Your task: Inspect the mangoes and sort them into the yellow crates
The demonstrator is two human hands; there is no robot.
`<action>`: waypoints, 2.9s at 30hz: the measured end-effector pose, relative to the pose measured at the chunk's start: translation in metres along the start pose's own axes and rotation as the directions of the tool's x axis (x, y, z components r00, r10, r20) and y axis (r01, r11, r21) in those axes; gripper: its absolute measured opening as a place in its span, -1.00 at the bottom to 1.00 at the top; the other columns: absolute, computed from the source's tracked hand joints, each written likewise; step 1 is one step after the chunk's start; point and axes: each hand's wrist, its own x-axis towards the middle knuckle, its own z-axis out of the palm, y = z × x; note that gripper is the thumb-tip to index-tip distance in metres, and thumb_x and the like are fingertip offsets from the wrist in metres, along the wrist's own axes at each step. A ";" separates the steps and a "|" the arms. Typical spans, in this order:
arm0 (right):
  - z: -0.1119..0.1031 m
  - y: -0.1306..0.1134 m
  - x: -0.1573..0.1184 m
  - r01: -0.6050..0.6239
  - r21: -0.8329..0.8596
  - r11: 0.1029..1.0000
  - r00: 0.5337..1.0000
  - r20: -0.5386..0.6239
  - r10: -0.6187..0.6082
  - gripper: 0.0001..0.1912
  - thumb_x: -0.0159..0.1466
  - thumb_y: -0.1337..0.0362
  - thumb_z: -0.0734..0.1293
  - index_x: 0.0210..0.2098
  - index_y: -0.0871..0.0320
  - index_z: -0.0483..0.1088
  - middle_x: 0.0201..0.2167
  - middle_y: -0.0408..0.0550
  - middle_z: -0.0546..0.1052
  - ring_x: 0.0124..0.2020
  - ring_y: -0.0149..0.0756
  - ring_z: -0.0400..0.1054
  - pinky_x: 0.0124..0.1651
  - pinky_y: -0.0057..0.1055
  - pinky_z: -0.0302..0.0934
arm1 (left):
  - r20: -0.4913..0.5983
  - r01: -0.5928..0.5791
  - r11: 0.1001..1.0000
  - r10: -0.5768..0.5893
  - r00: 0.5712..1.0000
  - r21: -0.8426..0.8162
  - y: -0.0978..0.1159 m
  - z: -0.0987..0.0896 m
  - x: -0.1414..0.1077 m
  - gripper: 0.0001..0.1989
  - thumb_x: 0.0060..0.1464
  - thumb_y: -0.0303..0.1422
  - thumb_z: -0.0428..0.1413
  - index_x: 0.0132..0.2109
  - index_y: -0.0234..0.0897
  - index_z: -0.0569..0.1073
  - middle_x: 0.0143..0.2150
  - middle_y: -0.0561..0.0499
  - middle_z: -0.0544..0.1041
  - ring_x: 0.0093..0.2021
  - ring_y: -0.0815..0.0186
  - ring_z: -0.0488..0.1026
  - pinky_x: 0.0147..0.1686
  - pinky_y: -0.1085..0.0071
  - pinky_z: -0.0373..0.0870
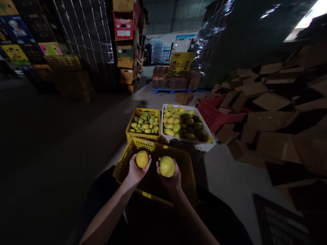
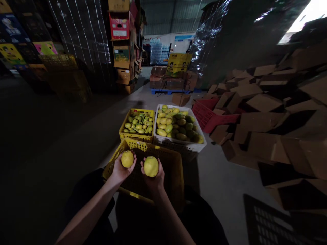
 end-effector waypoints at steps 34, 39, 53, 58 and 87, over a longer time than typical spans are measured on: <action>0.030 -0.003 -0.014 -0.073 0.154 0.985 0.970 -0.217 0.106 -0.70 0.28 0.23 0.14 -0.33 0.18 0.47 -0.45 0.00 0.60 -0.38 -0.25 0.51 -0.29 -0.27 0.46 | -0.103 -0.062 0.998 0.061 0.993 -0.003 -0.015 0.003 0.003 -0.69 0.11 -0.38 -0.04 -0.07 -0.37 0.50 -0.43 -0.07 0.56 -0.39 0.26 0.53 -0.31 0.34 0.50; 0.026 -0.007 -0.010 -0.079 0.221 0.972 0.961 -0.243 0.134 -0.75 0.27 0.20 0.21 -0.21 0.17 0.47 -0.32 0.00 0.61 -0.20 -0.23 0.52 -0.33 -0.35 0.47 | -0.100 -0.036 0.999 0.038 0.994 0.028 -0.014 0.003 0.008 -0.71 0.12 -0.41 0.00 -0.02 -0.37 0.44 -0.35 -0.08 0.58 -0.30 0.22 0.55 -0.27 0.32 0.54; 0.028 -0.010 -0.001 -0.117 0.003 0.993 0.986 -0.118 0.116 -0.64 0.30 0.09 0.14 -0.41 0.18 0.42 -0.54 -0.02 0.57 -0.54 -0.30 0.47 -0.50 -0.41 0.39 | 0.017 0.040 0.988 -0.043 0.999 0.148 -0.014 0.007 0.005 -0.71 0.19 -0.36 0.02 -0.01 -0.46 0.41 -0.29 -0.18 0.58 -0.25 0.19 0.57 -0.28 0.38 0.54; 0.033 -0.010 -0.001 -0.121 -0.131 0.984 0.992 -0.049 0.116 -0.57 0.33 0.09 0.09 -0.47 0.20 0.40 -0.64 -0.05 0.51 -0.68 -0.35 0.37 -0.62 -0.47 0.27 | 0.112 0.012 0.979 -0.035 0.993 0.204 -0.010 0.005 0.001 -0.68 0.20 -0.27 -0.08 -0.12 -0.42 0.44 -0.38 -0.13 0.56 -0.35 0.25 0.55 -0.31 0.39 0.50; 0.035 -0.002 -0.002 -0.347 -0.359 0.867 0.937 -0.098 0.334 -0.62 0.37 0.09 0.07 -0.16 0.20 0.39 -0.56 -0.09 0.54 -0.60 -0.33 0.46 -0.52 -0.44 0.39 | 0.194 -0.169 0.552 0.012 0.981 0.817 0.009 -0.020 -0.001 -0.33 0.13 0.17 -0.25 -0.50 -0.31 0.38 -0.77 0.07 0.24 -0.74 0.46 0.11 -0.68 0.50 0.00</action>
